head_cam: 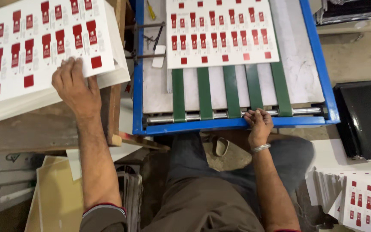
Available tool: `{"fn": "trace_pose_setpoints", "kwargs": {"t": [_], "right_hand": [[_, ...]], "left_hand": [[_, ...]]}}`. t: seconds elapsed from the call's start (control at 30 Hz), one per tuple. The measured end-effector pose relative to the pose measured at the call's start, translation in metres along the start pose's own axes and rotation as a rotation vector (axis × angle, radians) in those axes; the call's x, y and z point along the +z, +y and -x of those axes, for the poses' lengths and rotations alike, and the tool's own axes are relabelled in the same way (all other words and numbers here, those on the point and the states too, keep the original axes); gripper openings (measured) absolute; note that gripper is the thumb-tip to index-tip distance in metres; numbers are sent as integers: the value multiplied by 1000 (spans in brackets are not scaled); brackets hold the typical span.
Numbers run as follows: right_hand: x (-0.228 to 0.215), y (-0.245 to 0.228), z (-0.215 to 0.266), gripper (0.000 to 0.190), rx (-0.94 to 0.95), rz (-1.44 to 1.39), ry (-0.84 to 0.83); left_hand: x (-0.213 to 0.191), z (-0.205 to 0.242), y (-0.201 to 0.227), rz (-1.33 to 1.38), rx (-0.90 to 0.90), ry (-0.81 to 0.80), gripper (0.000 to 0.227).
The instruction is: The person repeatedly picks up printed paper sheets from a stack on the left and places them onto a blue conveyor belt on the right. The sheets feature a grid of red rectangular designs. The person maintains a steady rhythm, feeding the sheets into the rollers of the conveyor system.
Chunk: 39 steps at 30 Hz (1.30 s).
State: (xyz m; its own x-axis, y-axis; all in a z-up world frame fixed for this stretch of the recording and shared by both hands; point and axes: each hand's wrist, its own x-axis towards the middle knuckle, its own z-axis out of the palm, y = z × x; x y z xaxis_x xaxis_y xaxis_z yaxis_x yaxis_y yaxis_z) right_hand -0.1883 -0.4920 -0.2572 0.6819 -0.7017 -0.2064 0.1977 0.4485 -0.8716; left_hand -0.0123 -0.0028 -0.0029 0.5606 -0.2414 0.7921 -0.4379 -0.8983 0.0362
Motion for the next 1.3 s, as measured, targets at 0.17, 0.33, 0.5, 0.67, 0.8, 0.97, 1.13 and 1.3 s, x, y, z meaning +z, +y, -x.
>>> {"fn": "trace_pose_setpoints", "kwargs": {"t": [0.17,0.33,0.5,0.67,0.8,0.97,1.13,1.3], "right_hand": [[-10,5,-6,22,22,-8,-29],[-2,-11,-8,23,133,64,-23],[64,-57,20,28,195,110,-311],[179,-96,63,39,220,313,-718],[243,-90,80,43,381,-119,-991],[229,-52,19,32,307,-112,-399],[152,-46,-83,23,-2,61,-135],[107,-37,-142,39,-176,18,-87]], "left_hand": [[6,-1,-1,-70,-21,18,45],[-12,-8,-6,-94,-40,-46,45],[-46,-25,-41,147,-93,-268,44],[-31,-45,10,28,-110,-166,24],[17,-44,142,174,145,-530,35],[8,-39,181,322,94,-571,61],[-38,-57,83,6,-73,-537,80],[-30,-60,18,-236,-103,-399,64]]}}
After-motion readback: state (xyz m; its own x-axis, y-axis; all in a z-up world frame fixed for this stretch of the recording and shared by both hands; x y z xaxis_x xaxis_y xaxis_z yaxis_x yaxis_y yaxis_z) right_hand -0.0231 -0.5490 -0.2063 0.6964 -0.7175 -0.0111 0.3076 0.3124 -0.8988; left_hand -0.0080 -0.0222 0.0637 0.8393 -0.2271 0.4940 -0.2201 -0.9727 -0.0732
